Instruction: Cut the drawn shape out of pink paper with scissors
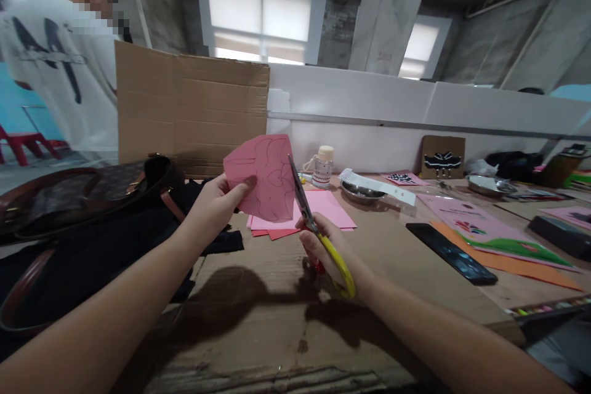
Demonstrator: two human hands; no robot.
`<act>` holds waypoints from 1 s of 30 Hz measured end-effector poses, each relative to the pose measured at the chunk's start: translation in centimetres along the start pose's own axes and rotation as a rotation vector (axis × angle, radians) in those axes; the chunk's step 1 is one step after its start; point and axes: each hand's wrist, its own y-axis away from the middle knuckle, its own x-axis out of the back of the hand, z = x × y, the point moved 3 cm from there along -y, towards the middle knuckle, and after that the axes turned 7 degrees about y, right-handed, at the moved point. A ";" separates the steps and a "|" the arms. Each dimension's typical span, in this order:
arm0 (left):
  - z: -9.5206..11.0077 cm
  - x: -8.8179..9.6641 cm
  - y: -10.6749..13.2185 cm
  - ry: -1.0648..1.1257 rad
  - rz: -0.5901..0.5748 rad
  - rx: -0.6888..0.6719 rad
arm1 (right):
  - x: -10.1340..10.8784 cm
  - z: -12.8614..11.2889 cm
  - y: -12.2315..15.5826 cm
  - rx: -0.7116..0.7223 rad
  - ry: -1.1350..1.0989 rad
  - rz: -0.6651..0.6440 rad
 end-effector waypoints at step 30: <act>0.1 0.5 -0.2 -0.007 0.011 -0.003 | -0.1 -0.6 0.0 -0.003 0.030 -0.009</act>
